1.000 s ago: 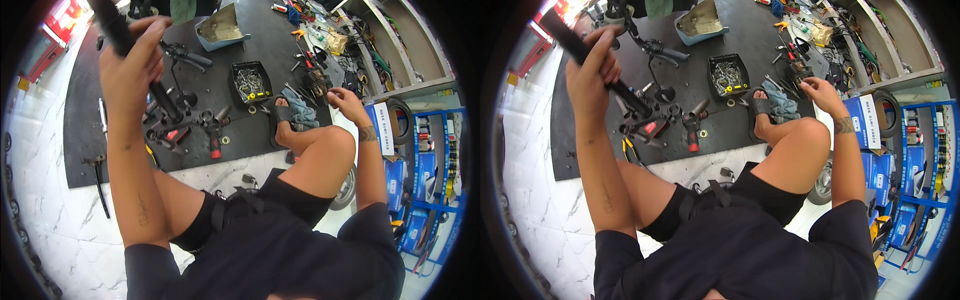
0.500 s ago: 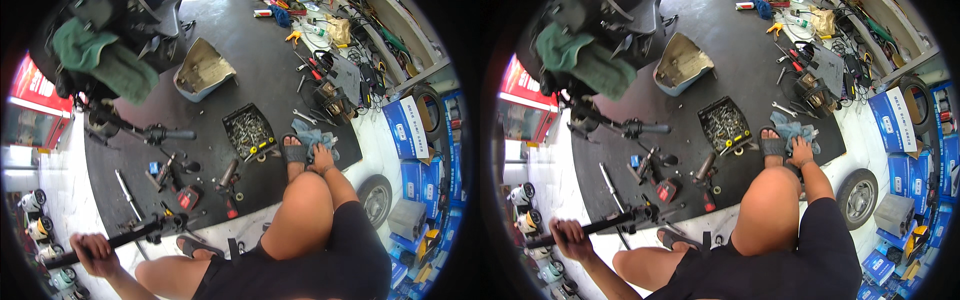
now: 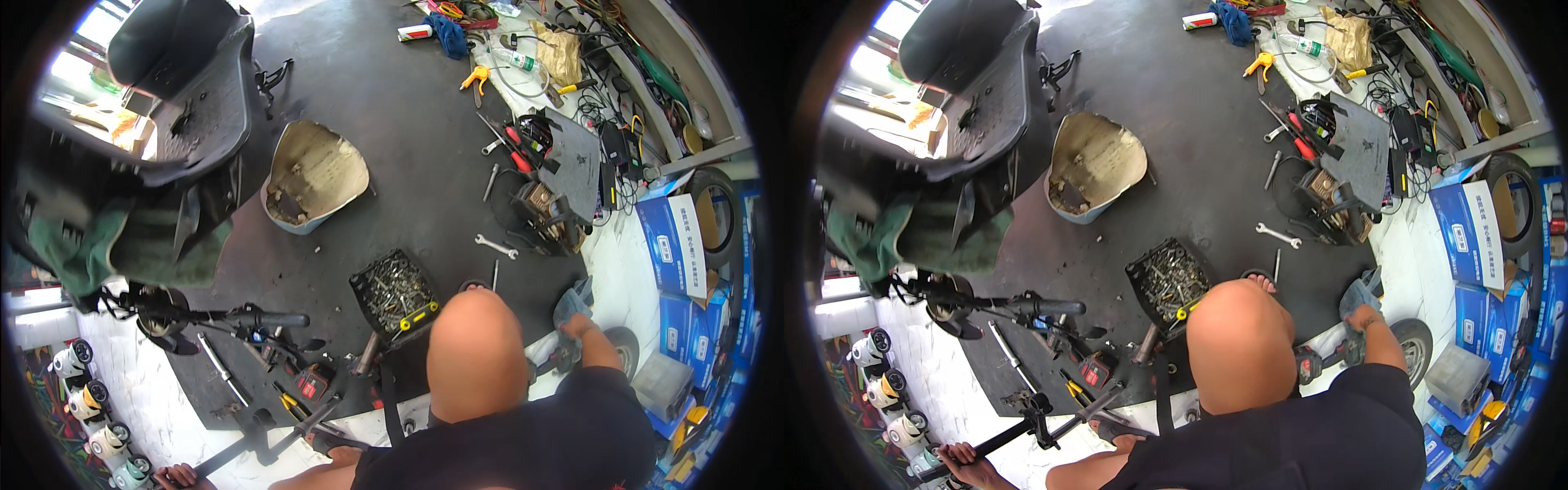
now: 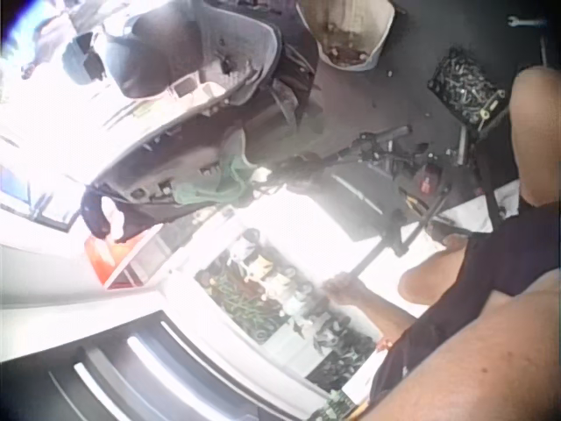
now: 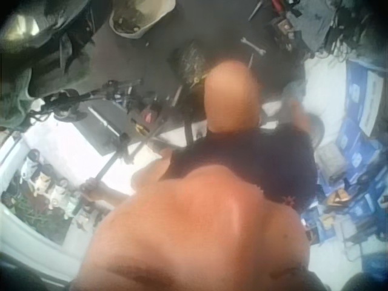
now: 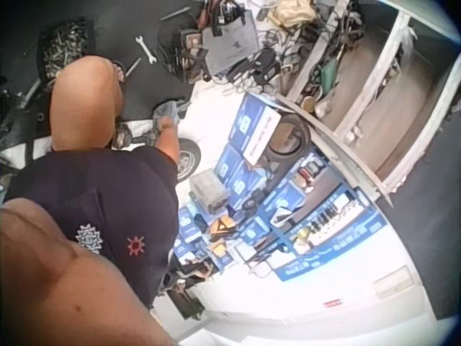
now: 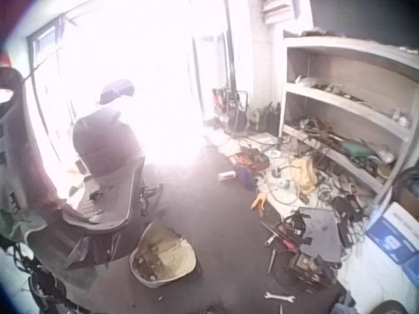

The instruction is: The person is repairing a scooter. They use a hammer to tap a metal rod into place, then use a power drill to tighten bolts on the scooter's frame.

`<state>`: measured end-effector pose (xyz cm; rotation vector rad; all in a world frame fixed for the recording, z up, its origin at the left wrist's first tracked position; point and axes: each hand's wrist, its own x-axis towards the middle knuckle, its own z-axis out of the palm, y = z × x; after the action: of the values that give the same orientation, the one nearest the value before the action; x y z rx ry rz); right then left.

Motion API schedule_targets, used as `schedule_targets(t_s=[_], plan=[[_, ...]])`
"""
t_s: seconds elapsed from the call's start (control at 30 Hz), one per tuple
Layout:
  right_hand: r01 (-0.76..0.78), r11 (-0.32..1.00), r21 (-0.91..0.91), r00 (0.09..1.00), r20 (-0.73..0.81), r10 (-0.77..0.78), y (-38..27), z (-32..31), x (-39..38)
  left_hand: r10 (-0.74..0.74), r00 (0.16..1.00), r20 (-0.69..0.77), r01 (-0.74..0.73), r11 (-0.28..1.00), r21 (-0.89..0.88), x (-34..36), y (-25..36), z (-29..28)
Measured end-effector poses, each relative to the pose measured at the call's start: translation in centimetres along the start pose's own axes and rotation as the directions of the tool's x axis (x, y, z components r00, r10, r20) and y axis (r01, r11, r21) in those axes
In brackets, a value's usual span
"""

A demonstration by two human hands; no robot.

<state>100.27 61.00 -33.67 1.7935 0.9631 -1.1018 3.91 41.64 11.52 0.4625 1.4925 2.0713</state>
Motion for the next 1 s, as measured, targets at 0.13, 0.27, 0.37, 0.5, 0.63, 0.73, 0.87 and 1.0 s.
schedule_targets(t_s=[0.13, 0.27, 0.37, 0.5, 0.63, 0.73, 0.87, 1.0], plan=[[0.799, 0.553, -0.236, 0.581, 0.064, -0.811, -3.6, -20.9, -1.2, -0.045, 0.999, -0.025, 0.05, 0.958, 0.282, 0.7, -0.2, 1.5], [0.883, 0.154, 0.443, 0.469, -0.831, -0.299, -10.5, -43.4, -0.9, 0.077, 0.916, -0.394, 0.091, 0.916, 0.39, 0.0, -2.8, 6.1], [0.838, 0.415, 0.354, 0.398, -0.917, -0.022, -15.9, -55.9, 4.8, 0.119, 0.87, -0.478, 0.128, 0.882, 0.453, 0.2, -5.1, 10.3], [0.426, 0.848, 0.315, 0.48, -0.873, 0.083, -19.3, -61.5, 13.5, 0.175, 0.841, -0.512, 0.149, 0.834, 0.531, 1.2, -6.8, 15.1], [0.393, 0.786, 0.476, 0.498, -0.829, 0.253, -21.2, -63.1, 18.8, 0.239, 0.818, -0.523, 0.136, 0.803, 0.581, 2.0, -7.5, 17.9], [0.39, 0.766, 0.511, 0.5, -0.816, 0.29, -21.6, -63.2, 21.0, 0.277, 0.805, -0.525, 0.133, 0.778, 0.613, 2.4, -7.9, 19.2], [0.332, 0.834, 0.441, 0.397, -0.867, 0.301, -21.8, -62.9, 22.8, 0.318, 0.789, -0.526, 0.133, 0.747, 0.651, 3.0, -7.6, 20.9], [0.352, 0.815, 0.46, 0.424, -0.855, 0.3, -22.3, -62.2, 24.5, 0.344, 0.78, -0.523, 0.137, 0.721, 0.68, 3.1, -7.0, 21.9]])
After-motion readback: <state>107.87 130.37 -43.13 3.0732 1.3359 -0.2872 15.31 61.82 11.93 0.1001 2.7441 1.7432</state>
